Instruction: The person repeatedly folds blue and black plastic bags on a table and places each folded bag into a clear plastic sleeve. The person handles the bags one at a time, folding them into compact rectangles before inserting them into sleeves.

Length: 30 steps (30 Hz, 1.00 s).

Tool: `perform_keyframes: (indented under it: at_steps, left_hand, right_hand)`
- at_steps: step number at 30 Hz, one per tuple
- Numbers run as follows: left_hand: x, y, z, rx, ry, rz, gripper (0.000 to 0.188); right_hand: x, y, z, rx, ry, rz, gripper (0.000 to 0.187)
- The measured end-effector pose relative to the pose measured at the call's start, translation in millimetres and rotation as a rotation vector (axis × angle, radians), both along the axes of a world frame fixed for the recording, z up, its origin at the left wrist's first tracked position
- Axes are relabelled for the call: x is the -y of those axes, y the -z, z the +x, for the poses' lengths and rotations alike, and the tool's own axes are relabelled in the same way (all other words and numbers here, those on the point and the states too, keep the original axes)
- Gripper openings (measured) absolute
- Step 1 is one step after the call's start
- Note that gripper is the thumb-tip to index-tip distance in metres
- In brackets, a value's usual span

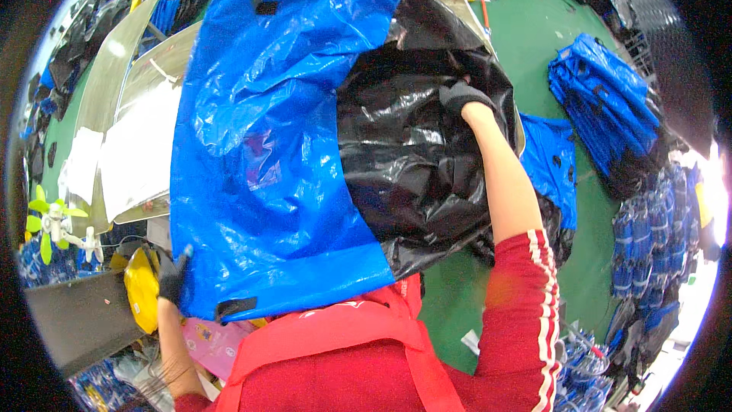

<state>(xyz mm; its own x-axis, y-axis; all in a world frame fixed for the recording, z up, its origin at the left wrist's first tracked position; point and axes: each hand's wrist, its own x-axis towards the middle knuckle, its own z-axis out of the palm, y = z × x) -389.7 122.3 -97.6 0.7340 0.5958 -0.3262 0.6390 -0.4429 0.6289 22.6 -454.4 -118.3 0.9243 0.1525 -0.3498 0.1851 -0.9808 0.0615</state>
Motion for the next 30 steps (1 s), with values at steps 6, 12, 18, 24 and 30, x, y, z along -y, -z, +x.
perform_keyframes:
  at_steps: [6,12,18,24,30]
  left_hand:
    - [-40,19,-70,0.101,-0.172,-0.307,0.059]
    - [24,-40,32,0.009,0.555,0.771,0.081]
    - [192,-5,130,0.934,0.721,1.13,0.071]
    - [310,-9,147,0.786,1.534,0.44,0.061]
    - [273,55,137,0.542,1.579,0.439,0.024]
  right_hand:
    - [15,17,-10,0.231,0.476,0.142,0.093]
    - [-11,-40,-35,0.022,0.501,0.207,0.093]
    - [-105,-90,-37,0.288,-0.068,0.123,0.055]
    - [-141,-81,-9,-0.176,0.04,0.404,0.096]
    - [-116,-27,-9,-0.025,-0.284,0.672,0.086]
